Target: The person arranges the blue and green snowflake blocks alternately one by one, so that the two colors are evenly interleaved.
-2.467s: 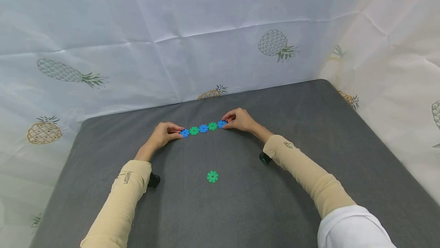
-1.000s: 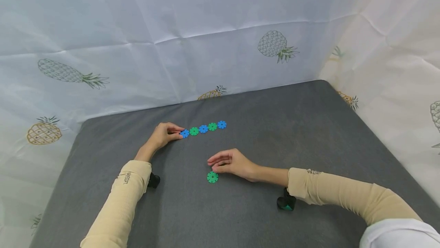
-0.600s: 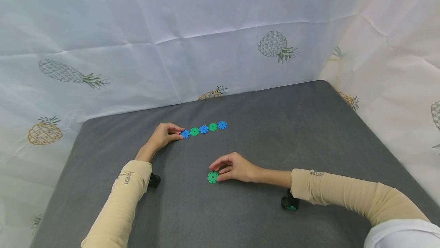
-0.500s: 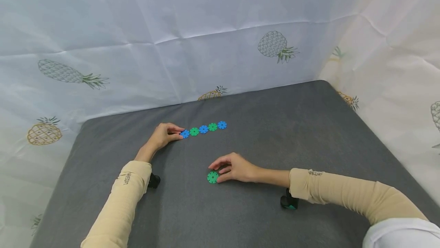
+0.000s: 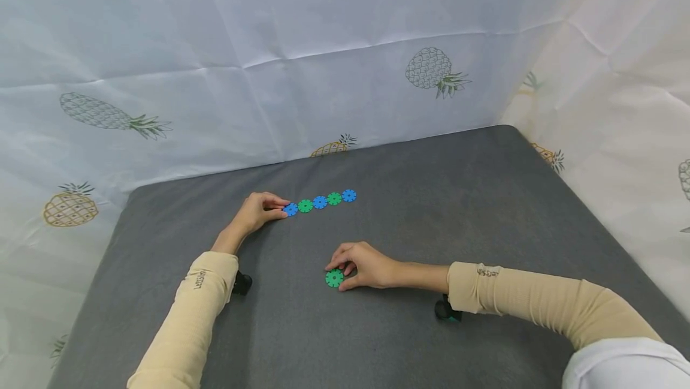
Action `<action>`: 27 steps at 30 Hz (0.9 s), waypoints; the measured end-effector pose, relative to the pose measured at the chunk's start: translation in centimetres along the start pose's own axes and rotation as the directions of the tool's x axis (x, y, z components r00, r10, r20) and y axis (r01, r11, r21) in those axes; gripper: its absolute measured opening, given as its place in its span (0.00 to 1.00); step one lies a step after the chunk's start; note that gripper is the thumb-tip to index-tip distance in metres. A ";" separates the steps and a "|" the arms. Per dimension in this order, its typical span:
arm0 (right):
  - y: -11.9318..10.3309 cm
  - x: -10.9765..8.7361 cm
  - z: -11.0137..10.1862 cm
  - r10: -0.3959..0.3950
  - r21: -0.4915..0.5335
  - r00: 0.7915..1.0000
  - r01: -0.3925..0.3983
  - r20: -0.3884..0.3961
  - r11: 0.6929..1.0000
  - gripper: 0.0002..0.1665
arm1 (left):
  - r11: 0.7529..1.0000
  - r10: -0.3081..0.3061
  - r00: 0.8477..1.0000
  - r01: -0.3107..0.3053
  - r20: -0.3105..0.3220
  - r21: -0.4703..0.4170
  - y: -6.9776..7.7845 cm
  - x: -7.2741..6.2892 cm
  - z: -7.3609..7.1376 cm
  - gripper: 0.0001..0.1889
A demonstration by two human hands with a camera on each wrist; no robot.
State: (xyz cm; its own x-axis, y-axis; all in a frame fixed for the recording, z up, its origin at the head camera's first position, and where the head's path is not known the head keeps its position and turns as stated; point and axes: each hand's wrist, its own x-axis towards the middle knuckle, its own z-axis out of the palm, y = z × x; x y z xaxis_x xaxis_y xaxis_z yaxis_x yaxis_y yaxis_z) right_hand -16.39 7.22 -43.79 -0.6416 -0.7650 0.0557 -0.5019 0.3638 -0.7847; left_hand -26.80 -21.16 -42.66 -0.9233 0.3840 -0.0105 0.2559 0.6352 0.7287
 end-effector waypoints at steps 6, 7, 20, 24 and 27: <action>-0.1 0.3 -0.2 -0.059 -0.072 0.998 0.060 0.018 0.996 0.16 | 1.000 -0.011 1.000 0.011 0.001 -0.003 0.0 -0.1 -0.1 0.14; -0.2 0.3 -0.2 -0.075 -0.089 0.997 0.077 0.028 0.993 0.16 | 1.000 -0.013 1.000 0.013 0.001 -0.002 -0.1 -0.1 -0.1 0.14; 0.6 0.3 -0.9 -0.123 -0.027 0.990 0.125 0.066 0.992 0.15 | 1.000 -0.003 1.000 0.003 0.006 0.000 -0.1 0.0 -0.1 0.14; 0.8 0.2 -1.0 -0.112 -0.007 0.991 0.113 0.071 0.994 0.19 | 1.000 -0.004 1.000 0.004 0.006 0.001 0.0 0.0 -0.1 0.14; 0.9 0.1 -1.1 -0.108 -0.010 0.991 0.109 0.075 0.994 0.20 | 1.000 -0.006 1.000 0.006 0.005 -0.001 0.1 0.0 0.0 0.14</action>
State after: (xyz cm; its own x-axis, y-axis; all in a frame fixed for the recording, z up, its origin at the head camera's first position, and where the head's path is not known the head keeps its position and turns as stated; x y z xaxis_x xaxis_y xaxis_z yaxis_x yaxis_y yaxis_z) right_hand -17.60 8.04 -43.83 -0.5383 -0.8375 0.0935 -0.5748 0.2838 -0.7675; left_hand -26.75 -21.15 -42.58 -0.9232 0.3839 -0.0183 0.2504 0.6368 0.7293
